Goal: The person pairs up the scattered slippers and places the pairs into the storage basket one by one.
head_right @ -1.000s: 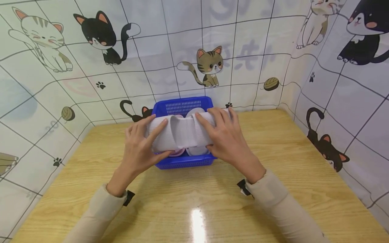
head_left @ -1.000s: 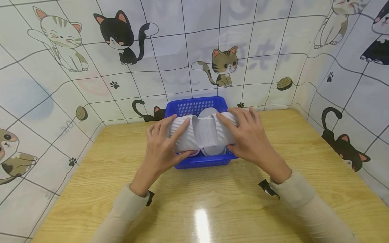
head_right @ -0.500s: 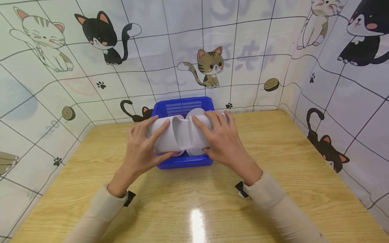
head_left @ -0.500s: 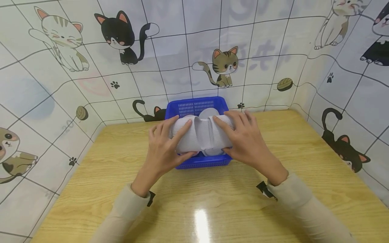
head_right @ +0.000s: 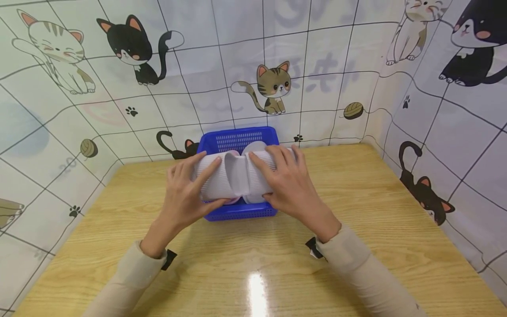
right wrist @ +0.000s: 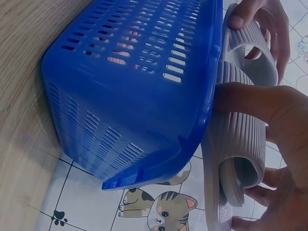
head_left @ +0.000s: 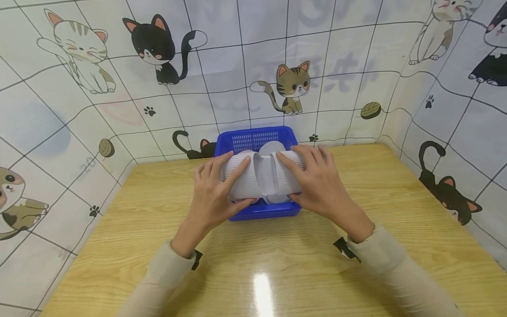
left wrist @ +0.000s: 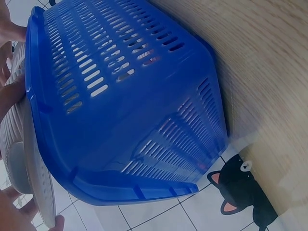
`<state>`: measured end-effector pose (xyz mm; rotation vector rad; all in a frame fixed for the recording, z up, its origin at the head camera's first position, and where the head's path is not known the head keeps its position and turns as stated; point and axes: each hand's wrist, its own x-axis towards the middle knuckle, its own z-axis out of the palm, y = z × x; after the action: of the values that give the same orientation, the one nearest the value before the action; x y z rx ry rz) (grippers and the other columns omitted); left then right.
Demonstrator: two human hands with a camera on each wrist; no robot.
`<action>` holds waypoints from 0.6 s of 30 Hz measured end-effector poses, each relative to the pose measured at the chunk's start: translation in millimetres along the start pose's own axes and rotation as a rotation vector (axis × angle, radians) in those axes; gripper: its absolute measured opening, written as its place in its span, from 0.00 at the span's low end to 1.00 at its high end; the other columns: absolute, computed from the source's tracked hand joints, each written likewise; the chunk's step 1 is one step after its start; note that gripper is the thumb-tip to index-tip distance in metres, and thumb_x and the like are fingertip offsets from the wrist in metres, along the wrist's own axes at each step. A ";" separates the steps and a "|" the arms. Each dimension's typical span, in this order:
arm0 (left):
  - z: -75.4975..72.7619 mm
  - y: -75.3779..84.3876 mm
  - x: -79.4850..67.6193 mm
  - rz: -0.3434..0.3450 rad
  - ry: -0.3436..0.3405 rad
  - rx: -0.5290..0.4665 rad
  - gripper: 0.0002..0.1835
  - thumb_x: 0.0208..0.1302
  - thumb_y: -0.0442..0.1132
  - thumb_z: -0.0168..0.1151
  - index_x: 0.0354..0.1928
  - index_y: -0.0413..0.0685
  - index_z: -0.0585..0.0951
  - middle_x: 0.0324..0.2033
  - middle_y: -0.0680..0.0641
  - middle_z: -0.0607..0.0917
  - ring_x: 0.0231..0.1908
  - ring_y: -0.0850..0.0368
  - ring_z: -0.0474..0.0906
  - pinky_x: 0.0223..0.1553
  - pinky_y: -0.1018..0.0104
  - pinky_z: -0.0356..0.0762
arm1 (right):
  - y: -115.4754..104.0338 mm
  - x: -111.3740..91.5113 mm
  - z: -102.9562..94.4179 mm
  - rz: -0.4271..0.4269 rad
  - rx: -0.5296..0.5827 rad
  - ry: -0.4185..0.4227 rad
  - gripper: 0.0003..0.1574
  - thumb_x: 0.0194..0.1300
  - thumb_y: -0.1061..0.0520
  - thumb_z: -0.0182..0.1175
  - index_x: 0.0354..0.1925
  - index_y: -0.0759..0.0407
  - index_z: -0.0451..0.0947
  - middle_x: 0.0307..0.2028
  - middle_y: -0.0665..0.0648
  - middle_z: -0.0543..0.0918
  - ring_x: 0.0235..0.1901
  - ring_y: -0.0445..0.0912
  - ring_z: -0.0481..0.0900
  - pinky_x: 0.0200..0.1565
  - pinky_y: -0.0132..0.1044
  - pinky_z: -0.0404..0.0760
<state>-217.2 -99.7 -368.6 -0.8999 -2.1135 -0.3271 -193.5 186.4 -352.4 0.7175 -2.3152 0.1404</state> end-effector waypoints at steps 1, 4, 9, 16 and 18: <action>-0.1 0.2 0.0 0.000 -0.001 -0.001 0.55 0.38 0.65 0.84 0.73 0.65 0.72 0.68 0.37 0.72 0.63 0.36 0.71 0.56 0.38 0.69 | -0.4 0.0 0.4 0.000 0.000 -0.001 0.70 0.28 0.45 0.90 0.72 0.48 0.71 0.65 0.68 0.73 0.63 0.66 0.72 0.67 0.73 0.66; -0.2 0.7 -0.3 0.002 -0.005 -0.004 0.55 0.39 0.65 0.84 0.74 0.65 0.72 0.68 0.37 0.72 0.64 0.37 0.71 0.57 0.38 0.68 | -1.6 -0.2 0.9 0.001 -0.001 -0.007 0.70 0.28 0.44 0.90 0.72 0.48 0.71 0.65 0.68 0.73 0.64 0.66 0.72 0.67 0.73 0.66; -0.6 1.3 -0.7 0.002 -0.005 -0.008 0.56 0.38 0.64 0.85 0.74 0.65 0.71 0.68 0.37 0.72 0.64 0.37 0.71 0.57 0.38 0.68 | -2.5 -0.8 1.4 0.008 -0.001 -0.011 0.71 0.28 0.44 0.90 0.72 0.48 0.71 0.66 0.68 0.73 0.64 0.66 0.72 0.67 0.73 0.65; 0.2 2.0 -0.4 0.009 0.010 -0.007 0.56 0.37 0.64 0.85 0.73 0.65 0.72 0.68 0.37 0.73 0.63 0.37 0.72 0.56 0.38 0.68 | -3.7 -0.4 2.8 -0.002 0.000 0.001 0.70 0.27 0.44 0.90 0.71 0.49 0.71 0.65 0.68 0.74 0.64 0.66 0.72 0.67 0.73 0.65; 0.6 1.8 -0.3 0.010 0.012 -0.008 0.56 0.38 0.65 0.85 0.73 0.64 0.72 0.68 0.37 0.73 0.63 0.37 0.72 0.56 0.38 0.69 | -4.0 -0.3 2.9 -0.003 0.000 0.002 0.71 0.27 0.44 0.90 0.71 0.49 0.71 0.65 0.68 0.73 0.64 0.66 0.72 0.67 0.73 0.65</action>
<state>-216.1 -98.3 -369.3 -0.9100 -2.0973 -0.3351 -192.8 182.3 -355.2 0.7198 -2.3118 0.1400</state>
